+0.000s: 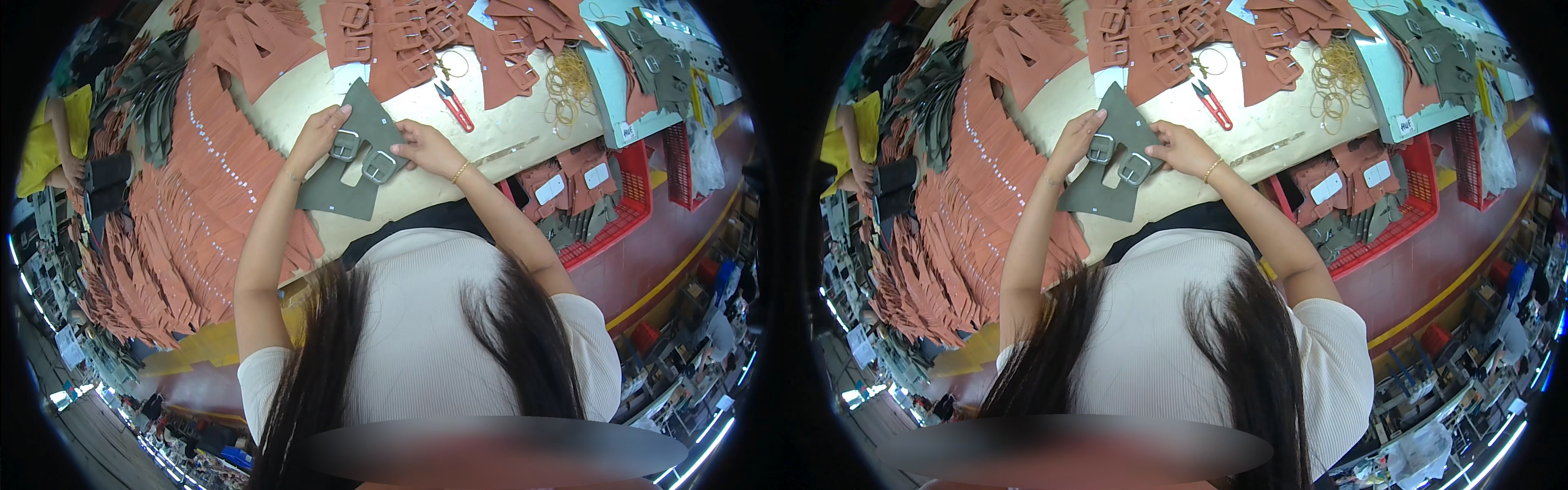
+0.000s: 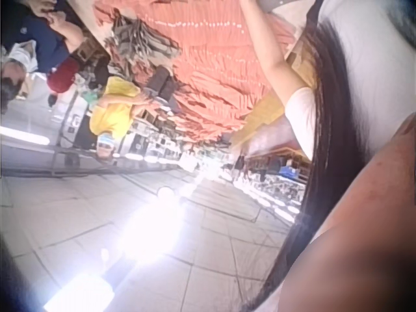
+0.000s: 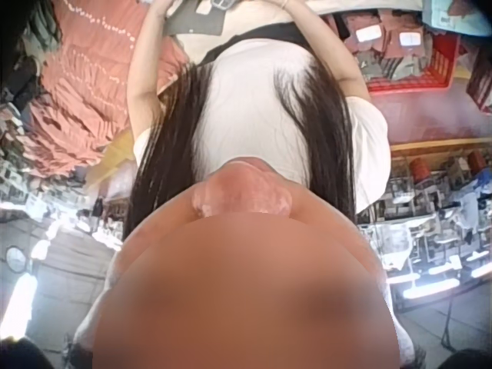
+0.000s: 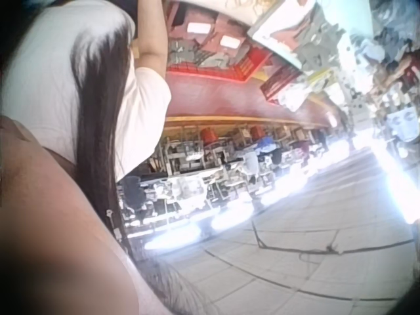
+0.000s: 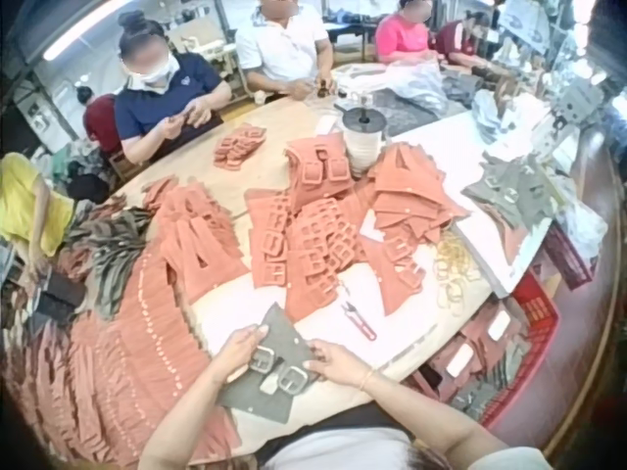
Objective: The person sorts and stacks green and brown leather pieces with metal buckles on a workbench. They repeatedly pick up pieces, align them, and place them into piles or a red basket. The person also uses a rubber band to bundle a stack of green pieces.
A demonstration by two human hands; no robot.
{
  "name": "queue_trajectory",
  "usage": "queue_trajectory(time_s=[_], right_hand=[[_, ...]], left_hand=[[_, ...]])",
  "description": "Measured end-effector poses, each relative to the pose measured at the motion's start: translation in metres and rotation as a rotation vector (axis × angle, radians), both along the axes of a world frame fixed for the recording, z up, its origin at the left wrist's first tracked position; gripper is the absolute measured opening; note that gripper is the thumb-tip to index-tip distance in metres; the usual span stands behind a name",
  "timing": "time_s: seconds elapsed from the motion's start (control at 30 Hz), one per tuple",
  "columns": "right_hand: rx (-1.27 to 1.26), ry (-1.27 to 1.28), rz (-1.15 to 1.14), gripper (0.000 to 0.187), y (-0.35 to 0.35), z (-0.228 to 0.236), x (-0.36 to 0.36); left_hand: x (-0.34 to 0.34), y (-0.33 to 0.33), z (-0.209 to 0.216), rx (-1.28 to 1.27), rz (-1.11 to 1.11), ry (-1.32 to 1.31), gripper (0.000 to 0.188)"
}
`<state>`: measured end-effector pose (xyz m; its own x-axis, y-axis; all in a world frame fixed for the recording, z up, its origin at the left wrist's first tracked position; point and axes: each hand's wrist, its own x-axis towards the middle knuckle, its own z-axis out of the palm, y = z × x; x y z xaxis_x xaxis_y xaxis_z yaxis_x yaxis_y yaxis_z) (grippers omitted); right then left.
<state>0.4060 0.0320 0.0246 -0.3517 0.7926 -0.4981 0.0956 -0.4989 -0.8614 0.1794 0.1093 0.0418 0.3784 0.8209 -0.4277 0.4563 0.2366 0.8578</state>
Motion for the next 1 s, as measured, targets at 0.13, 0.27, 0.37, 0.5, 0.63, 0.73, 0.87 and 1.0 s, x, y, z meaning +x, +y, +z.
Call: queue_trajectory(time_s=[0.13, 0.27, 0.37, 0.5, 0.63, 0.73, 0.87, 1.0], right_hand=[[-0.017, 0.013, -0.036, 0.036, -0.001, 0.0, -0.001], [0.003, 0.016, -0.049, 0.035, -0.002, 0.0, -0.001], [0.024, 0.02, -0.047, 0.034, -0.003, 0.001, -0.002], [0.037, 0.027, -0.061, 0.033, -0.005, 0.002, -0.003], [0.056, 0.011, -0.063, 0.033, -0.005, 0.003, -0.004], [0.07, -0.016, -0.058, 0.033, -0.007, 0.003, -0.004], [0.079, -0.002, -0.083, 0.034, -0.008, 0.003, -0.007], [0.088, -0.031, -0.07, 0.036, -0.008, 0.005, -0.008]], left_hand=[[0.0, 0.0, 0.0, -0.045, 0.03, -0.077, 0.039], [0.002, 0.0, 0.011, -0.105, -0.017, -0.054, 0.033], [0.006, -0.005, 0.019, -0.208, 0.01, -0.131, 0.032], [0.012, -0.014, 0.023, -0.261, 0.072, -0.24, 0.04], [0.013, -0.015, 0.024, -0.23, 0.046, -0.282, 0.047], [0.012, -0.016, 0.023, -0.168, 0.022, -0.273, 0.048], [0.012, -0.018, 0.02, -0.149, 0.027, -0.28, 0.043], [0.013, -0.019, 0.015, -0.094, 0.06, -0.257, 0.04]])
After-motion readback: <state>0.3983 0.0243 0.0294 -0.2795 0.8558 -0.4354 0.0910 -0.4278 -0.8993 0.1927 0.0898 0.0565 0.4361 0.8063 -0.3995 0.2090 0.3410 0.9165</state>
